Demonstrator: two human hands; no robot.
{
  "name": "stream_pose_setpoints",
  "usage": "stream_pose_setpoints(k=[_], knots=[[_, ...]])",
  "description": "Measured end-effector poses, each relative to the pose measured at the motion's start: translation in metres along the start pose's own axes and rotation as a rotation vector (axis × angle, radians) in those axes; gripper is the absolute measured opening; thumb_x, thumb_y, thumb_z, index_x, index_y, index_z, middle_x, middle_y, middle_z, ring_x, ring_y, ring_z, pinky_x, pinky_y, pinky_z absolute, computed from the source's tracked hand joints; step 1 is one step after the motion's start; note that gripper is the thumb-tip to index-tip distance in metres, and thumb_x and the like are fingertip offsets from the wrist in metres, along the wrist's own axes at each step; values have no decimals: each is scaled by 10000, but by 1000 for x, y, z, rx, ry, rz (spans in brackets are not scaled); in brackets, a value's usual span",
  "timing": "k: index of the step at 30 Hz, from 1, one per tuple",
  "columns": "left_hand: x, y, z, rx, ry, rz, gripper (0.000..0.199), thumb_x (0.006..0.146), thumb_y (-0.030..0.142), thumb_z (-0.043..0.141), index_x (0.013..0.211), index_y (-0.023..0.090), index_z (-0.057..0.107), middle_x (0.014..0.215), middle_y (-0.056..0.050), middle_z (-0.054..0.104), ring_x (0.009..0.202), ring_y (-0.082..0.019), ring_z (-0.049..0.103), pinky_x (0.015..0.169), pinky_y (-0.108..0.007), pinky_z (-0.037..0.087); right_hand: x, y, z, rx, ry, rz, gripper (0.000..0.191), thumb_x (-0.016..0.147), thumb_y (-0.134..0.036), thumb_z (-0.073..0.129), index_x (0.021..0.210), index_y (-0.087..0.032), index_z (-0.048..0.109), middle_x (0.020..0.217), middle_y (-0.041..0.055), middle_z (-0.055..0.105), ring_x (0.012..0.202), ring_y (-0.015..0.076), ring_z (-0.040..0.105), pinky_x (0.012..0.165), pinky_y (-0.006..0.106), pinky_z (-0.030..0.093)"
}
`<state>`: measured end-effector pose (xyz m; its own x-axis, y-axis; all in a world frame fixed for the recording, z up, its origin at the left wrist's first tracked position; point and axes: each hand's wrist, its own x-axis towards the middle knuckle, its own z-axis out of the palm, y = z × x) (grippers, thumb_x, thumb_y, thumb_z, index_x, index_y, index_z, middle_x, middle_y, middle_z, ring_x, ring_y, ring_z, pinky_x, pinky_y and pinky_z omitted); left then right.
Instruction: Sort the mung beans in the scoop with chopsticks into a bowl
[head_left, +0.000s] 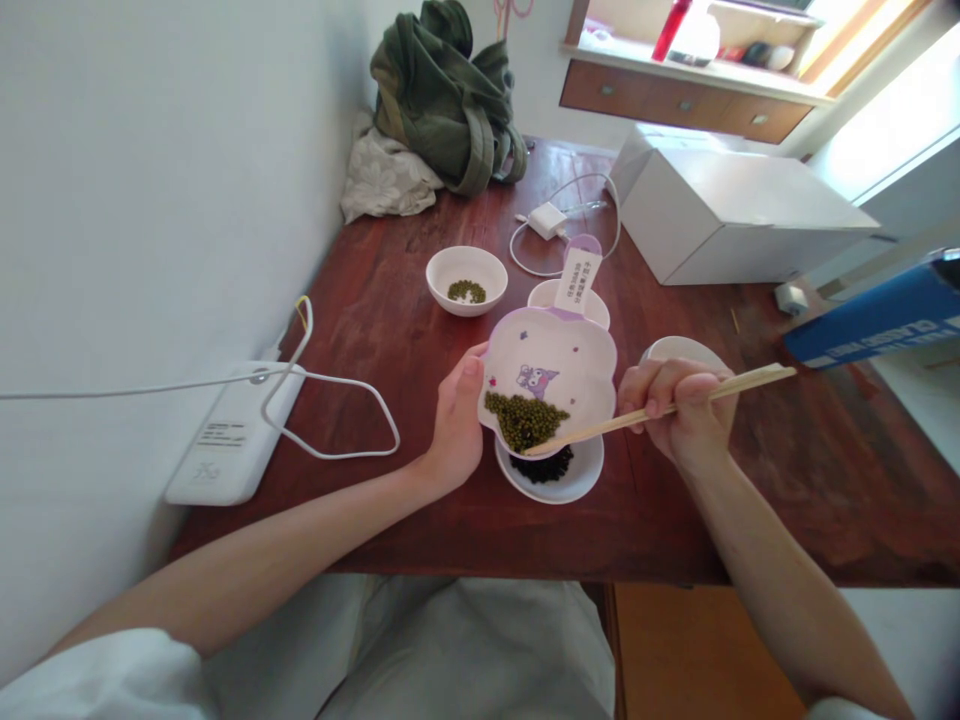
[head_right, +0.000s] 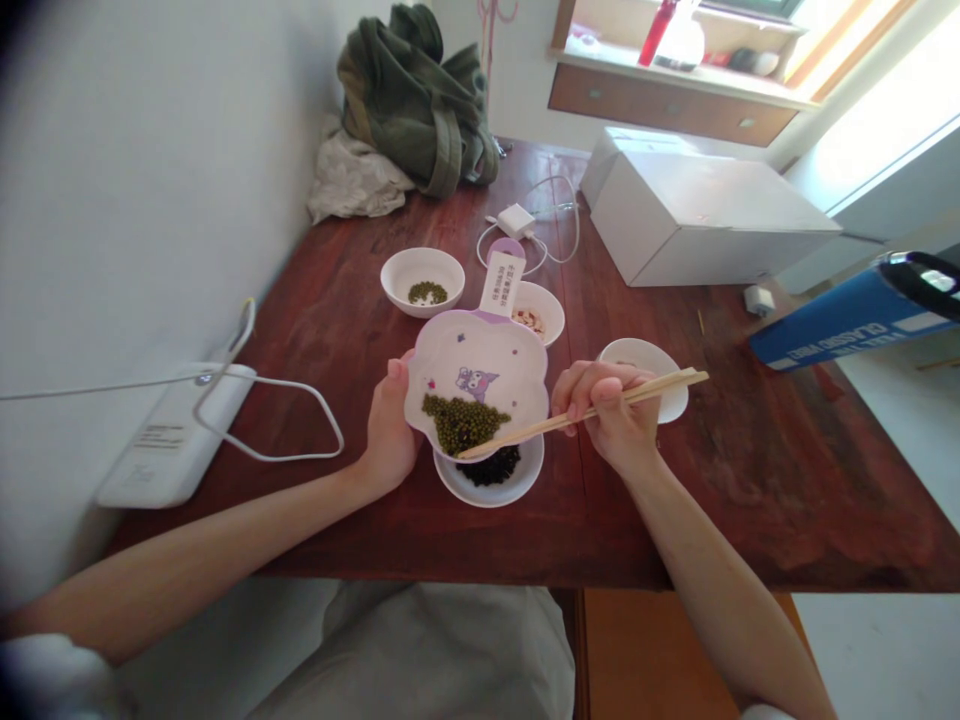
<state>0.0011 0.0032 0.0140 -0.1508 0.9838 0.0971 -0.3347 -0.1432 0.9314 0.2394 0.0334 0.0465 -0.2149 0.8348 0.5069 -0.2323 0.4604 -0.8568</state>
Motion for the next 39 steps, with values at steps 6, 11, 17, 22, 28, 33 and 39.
stream_pose_setpoints(k=[6,11,17,22,28,33,39], knots=[[-1,1,-1,28,6,6,666,1010,790,562,1163,179,775,1151,-103,861,1089,-286,802,928,-386,630,3,-1,-5,-23,55,-71,563,1040,-568,689,606,-209,676,530,29,606,411,153,536,331,281,355],[-1,1,0,42,13,-5,681,992,810,564,1147,183,779,1141,-103,862,1073,-288,804,911,-383,630,3,-3,-2,-28,100,-109,562,1028,-596,691,616,-213,680,539,27,635,372,145,519,314,285,357],[1,-3,-1,26,16,8,652,1006,793,565,1156,196,780,1130,-95,861,1118,-288,793,914,-378,626,1,-2,-1,-65,82,-107,548,987,-612,742,608,-218,699,533,45,641,416,169,557,334,295,340],[0,-3,-1,31,15,5,674,1002,802,560,1170,189,784,1134,-99,859,1065,-282,801,921,-387,625,-1,-1,-2,-88,80,-97,554,974,-622,756,600,-217,694,511,31,600,416,169,551,327,293,333],[0,0,0,44,3,6,672,1011,796,550,1163,185,784,1164,-108,858,1093,-285,797,949,-390,620,-3,2,-2,-58,51,-76,524,985,-591,757,628,-210,713,526,31,606,436,174,584,322,284,348],[0,0,1,25,7,-6,677,992,816,562,1140,191,778,1144,-111,859,1121,-298,793,948,-405,628,-5,3,0,-52,42,-63,511,977,-588,769,637,-210,719,537,36,627,443,178,600,328,283,362],[0,1,2,8,16,-12,668,975,823,584,1108,198,779,1116,-107,857,1152,-308,785,941,-405,634,-4,4,1,-46,26,-66,499,975,-589,770,646,-216,722,556,44,662,424,163,573,323,275,359]])
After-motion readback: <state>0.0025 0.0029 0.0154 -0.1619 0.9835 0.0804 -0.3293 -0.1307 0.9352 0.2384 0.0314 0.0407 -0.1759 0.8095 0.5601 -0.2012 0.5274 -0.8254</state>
